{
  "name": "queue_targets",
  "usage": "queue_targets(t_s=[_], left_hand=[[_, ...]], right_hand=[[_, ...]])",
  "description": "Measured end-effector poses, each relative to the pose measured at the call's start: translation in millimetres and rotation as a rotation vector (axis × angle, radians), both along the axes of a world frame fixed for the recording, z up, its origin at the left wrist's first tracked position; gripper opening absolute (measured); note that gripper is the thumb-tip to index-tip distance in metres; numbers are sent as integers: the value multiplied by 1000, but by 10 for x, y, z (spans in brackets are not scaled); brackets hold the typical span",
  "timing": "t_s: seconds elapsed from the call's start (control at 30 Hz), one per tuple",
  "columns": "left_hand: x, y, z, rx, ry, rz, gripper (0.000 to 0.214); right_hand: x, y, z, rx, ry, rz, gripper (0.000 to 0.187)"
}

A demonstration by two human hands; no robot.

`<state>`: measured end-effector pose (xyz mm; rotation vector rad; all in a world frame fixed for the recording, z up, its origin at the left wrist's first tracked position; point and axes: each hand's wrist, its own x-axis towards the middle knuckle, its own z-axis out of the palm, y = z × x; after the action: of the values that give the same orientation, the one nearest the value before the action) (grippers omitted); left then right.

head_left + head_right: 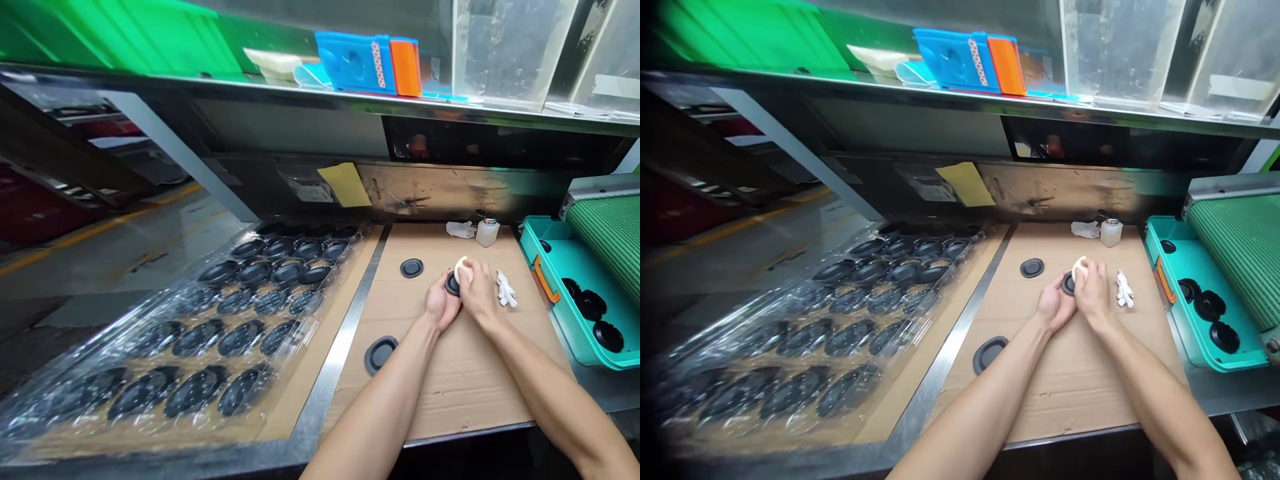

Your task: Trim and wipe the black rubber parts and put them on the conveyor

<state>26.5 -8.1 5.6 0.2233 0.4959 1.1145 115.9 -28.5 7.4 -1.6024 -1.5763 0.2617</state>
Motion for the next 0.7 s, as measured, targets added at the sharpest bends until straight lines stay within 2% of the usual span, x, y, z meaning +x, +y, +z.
queue_targets(t_s=[0.1,0.23,0.37,0.47,0.53,0.6,0.7], left_hand=[[-8,3,-16,-9,13,23,35],[-50,21,5,-7,6,53,31],[-137,25,91,-46,-19,71,31],[-210,5,160,-67,-109,62,36],[-241,-10,189,-76,-158,44,37],[-255,-14,201,-93,-172,37,37],[-253,-2,201,-102,-157,23,36]], right_hand=[[33,17,-27,2,-57,72,32],[320,122,6,-3,-72,-56,30],[582,140,145,1,-109,-77,32],[683,76,308,-53,-278,-141,37],[750,35,419,-135,-420,-265,41],[832,13,503,-296,-507,-350,41],[947,20,547,-564,-529,-283,37]])
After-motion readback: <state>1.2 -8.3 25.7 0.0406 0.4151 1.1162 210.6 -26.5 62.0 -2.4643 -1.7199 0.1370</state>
